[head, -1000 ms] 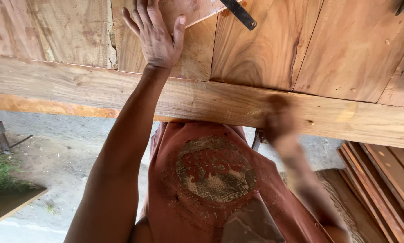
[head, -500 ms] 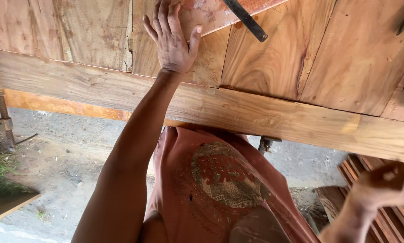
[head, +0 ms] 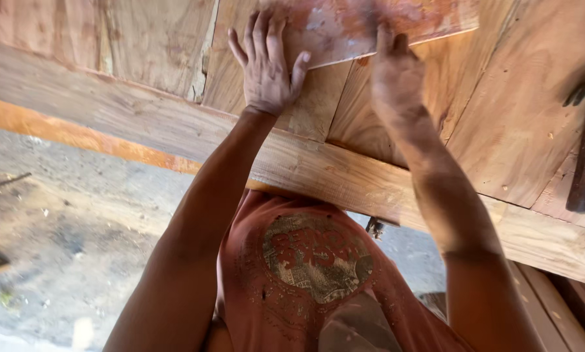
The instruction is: The person trims a thin wooden batten with a small knife, fits it into the gap between planks of a large wood panel, and hammers the batten into place along the seam. They press and align the strip by hand between trimming and hammering.
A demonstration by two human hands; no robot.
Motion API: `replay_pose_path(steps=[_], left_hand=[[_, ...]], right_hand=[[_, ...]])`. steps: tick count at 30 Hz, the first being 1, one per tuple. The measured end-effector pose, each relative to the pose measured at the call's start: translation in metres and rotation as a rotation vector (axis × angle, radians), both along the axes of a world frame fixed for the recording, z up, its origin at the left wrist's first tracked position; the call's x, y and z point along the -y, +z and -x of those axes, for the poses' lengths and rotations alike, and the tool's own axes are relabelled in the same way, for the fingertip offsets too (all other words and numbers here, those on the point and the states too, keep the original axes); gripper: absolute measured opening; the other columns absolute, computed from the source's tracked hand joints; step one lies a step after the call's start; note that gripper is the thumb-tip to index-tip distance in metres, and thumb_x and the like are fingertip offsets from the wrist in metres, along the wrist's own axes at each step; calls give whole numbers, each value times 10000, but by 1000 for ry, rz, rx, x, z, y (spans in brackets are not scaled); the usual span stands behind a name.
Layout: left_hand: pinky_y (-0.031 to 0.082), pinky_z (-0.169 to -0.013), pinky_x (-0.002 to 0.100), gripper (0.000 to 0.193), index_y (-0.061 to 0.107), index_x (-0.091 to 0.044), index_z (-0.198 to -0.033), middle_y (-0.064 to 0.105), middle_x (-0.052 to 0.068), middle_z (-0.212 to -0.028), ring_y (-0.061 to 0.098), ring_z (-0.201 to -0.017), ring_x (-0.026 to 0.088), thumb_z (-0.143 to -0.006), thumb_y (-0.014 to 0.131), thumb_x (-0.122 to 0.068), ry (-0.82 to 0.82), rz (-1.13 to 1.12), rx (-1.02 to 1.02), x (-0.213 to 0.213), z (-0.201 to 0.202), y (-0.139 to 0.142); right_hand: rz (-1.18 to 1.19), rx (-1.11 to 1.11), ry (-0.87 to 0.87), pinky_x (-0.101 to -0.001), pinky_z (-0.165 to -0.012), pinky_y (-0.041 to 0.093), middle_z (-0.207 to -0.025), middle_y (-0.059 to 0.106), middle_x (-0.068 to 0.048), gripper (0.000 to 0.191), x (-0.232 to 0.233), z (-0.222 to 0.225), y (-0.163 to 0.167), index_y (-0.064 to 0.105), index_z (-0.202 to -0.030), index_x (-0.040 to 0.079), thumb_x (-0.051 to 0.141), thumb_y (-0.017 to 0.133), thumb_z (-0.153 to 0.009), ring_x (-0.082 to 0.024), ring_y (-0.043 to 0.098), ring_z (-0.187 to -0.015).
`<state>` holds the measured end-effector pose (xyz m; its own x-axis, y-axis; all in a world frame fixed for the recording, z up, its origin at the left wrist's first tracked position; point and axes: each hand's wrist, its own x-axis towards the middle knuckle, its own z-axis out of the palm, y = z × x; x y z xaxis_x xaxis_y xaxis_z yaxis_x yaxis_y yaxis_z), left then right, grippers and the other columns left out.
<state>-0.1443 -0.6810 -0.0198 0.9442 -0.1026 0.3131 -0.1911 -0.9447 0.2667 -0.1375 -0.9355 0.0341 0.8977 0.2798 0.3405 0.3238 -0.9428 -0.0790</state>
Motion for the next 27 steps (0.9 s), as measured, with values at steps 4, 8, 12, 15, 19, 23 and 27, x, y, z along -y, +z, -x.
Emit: replay_pose_path(steps=[4, 8, 12, 15, 19, 23, 27], left_hand=[[47, -1251, 700, 733, 356, -44, -1545, 372, 193, -1588, 289, -1530, 384, -1099, 425, -622, -7, 38, -41, -2, 3, 2], [58, -1248, 713, 747, 336, -45, -1562, 375, 198, -1574, 303, -1515, 395, -1104, 454, -623, -44, 83, -77, -1, 4, 8], [83, -1234, 718, 795, 337, -36, -1557, 398, 211, -1536, 336, -1466, 404, -1091, 494, -660, -43, 63, -193, 1, 6, 16], [85, -1227, 716, 781, 325, -28, -1569, 384, 212, -1554, 324, -1479, 421, -1115, 522, -632, -79, 73, -83, 1, 6, 18], [104, -1214, 728, 787, 337, 1, -1550, 395, 238, -1518, 341, -1444, 446, -1104, 526, -619, -74, 44, -107, -2, 7, 13], [131, -1215, 737, 765, 346, 17, -1529, 414, 249, -1484, 363, -1435, 459, -1113, 514, -602, -68, 25, -182, -2, 11, 0], [146, -1203, 738, 758, 324, 73, -1531, 425, 267, -1447, 378, -1413, 481, -1131, 465, -555, -90, -2, -62, -4, 11, -14]], right_hand=[[62, 55, 226, -350, -679, 482, -818, 631, -15, 144, 68, 19, 13, 725, -1094, 83, 79, 742, -951, -157, 555, -645], [-230, -405, 551, -301, -668, 498, -877, 667, 37, 152, 110, 42, 19, 735, -1113, 154, 62, 766, -996, -87, 527, -663], [32, -467, 538, -242, -669, 574, -1093, 723, -18, 333, 120, 47, 39, 737, -1172, 149, -62, 722, -914, -132, 627, -806], [185, -586, 604, -222, -590, 574, -1105, 704, -55, 432, 107, 31, 48, 736, -1197, 171, -58, 689, -833, -149, 656, -801], [337, -794, 800, -219, -533, 567, -1026, 685, -27, 501, 62, 10, 46, 719, -1318, 237, -21, 644, -895, -131, 638, -765], [274, -823, 876, -315, -727, 587, -1061, 673, -54, 354, 27, -3, 55, 714, -1271, 288, 148, 599, -967, -179, 624, -918], [532, -950, 850, -316, -848, 561, -1067, 639, -53, 528, 30, 3, 75, 601, -1426, 292, 39, 539, -967, -176, 575, -964]])
